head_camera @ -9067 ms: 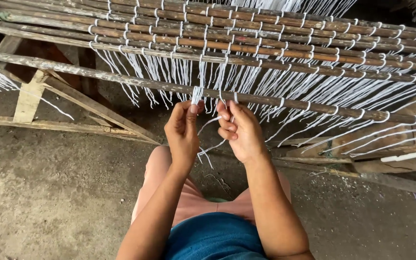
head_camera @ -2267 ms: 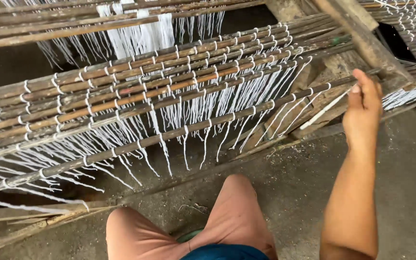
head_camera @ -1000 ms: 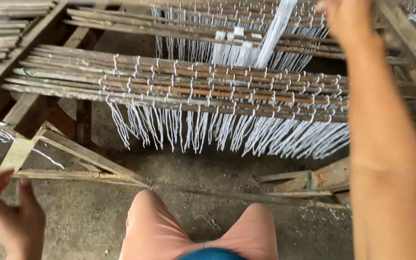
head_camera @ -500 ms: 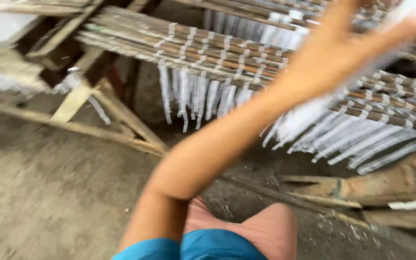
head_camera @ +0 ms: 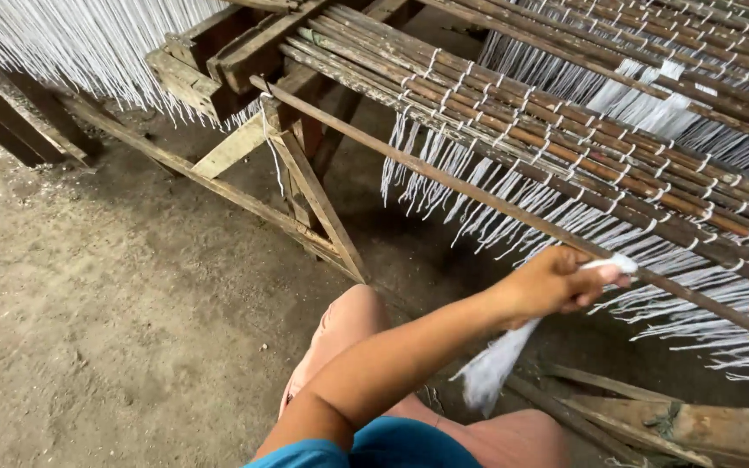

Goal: Tying individual candle wicks onto wooden rods on a large frame in preparation for dipping

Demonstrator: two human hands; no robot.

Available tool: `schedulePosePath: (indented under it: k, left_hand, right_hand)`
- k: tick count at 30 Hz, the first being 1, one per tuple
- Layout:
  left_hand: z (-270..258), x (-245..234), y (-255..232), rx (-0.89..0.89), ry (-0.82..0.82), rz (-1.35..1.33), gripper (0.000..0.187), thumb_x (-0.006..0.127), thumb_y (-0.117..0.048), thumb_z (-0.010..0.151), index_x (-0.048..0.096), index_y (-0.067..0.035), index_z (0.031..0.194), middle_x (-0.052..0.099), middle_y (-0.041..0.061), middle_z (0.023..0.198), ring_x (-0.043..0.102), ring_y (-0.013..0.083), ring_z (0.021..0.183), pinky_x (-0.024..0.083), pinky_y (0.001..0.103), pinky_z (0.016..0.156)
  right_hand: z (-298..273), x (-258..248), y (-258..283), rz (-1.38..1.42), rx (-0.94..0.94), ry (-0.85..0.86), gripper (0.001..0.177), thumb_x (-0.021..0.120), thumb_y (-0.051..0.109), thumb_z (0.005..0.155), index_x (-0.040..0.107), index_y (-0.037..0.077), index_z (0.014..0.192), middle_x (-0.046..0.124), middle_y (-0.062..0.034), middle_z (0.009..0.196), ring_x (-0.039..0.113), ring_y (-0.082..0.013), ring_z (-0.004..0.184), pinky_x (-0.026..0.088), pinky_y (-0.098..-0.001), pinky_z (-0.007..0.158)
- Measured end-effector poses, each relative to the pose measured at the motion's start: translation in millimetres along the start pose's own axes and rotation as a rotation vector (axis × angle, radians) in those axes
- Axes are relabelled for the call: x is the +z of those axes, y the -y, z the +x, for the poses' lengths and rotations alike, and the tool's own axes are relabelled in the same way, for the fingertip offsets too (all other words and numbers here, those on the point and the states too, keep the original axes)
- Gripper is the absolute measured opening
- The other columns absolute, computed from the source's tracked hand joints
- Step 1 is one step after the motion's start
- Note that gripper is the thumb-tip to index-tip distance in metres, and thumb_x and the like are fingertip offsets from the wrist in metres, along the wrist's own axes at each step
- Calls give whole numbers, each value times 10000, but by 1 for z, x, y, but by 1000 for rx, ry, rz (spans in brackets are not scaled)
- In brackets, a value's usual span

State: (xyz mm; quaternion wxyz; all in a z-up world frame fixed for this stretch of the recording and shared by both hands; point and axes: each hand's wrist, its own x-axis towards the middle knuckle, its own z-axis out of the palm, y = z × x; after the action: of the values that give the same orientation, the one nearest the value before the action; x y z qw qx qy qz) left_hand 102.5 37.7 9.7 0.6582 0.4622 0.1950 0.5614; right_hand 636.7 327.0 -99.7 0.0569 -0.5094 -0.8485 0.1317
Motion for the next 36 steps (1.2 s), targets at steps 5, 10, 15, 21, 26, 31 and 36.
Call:
schedulePosePath:
  k: [5, 10, 15, 21, 26, 31, 36]
  left_hand:
    - [-12, -24, -6, 58, -244, 286, 296, 599, -337, 1016, 736, -75, 1022, 545, -22, 645, 452, 98, 540, 344, 241, 495]
    - [-37, -37, -8, 224, -451, 411, 247, 571, -327, 1011, 678, -170, 853, 552, -42, 646, 471, 72, 567, 357, 240, 538]
    - [-70, -24, -24, 217, -497, 420, 338, 737, -338, 896, 622, -64, 1057, 631, 8, 912, 512, 91, 802, 399, 249, 671]
    - [-80, -17, -26, 301, -437, 507, 247, 515, -324, 1059, 590, -102, 981, 619, -19, 706, 427, 49, 505, 332, 227, 462]
    - [-79, -23, 0, 320, -477, 506, 240, 477, -206, 1098, 642, -53, 1014, 679, 104, 683, 520, 119, 472, 449, 260, 498]
    - [-76, -23, 4, 294, -431, 448, 297, 416, -230, 1119, 612, -42, 1000, 646, 119, 663, 472, 120, 458, 429, 249, 472]
    - [-77, -22, 2, 307, -421, 429, 286, 413, -209, 1116, 607, -22, 1024, 642, 132, 679, 457, 104, 466, 408, 240, 472]
  right_hand:
    - [-115, -62, 350, 42, -199, -518, 360, 631, 35, 1099, 699, 54, 1452, 608, -156, 1212, 554, -278, 1053, 368, -354, 1050]
    - [-110, -30, 373, -124, -199, -703, 199, 717, 201, 1111, 791, 216, 1296, 614, 14, 1012, 603, -182, 1002, 203, -394, 1082]
    - [-148, -17, 409, -184, -213, -766, 248, 678, 218, 1142, 813, 117, 1324, 564, -25, 954, 542, -240, 959, 225, -383, 1038]
    - [-145, -27, 464, 335, -179, -838, 315, 569, 212, 1135, 706, -8, 1314, 506, -126, 1209, 458, -168, 1010, 266, -210, 522]
    - [-104, 37, 538, 818, -249, -595, 181, 577, 69, 1048, 741, 59, 1124, 661, -107, 965, 612, -185, 891, 498, -323, 837]
    - [-56, 71, 557, 1384, -152, -572, 186, 575, 116, 1045, 663, 1, 1161, 643, -86, 990, 591, -121, 848, 538, -256, 714]
    - [-49, 70, 556, 1571, -170, -500, 97, 655, 101, 1004, 647, 7, 1022, 602, -52, 820, 566, -108, 729, 471, -206, 625]
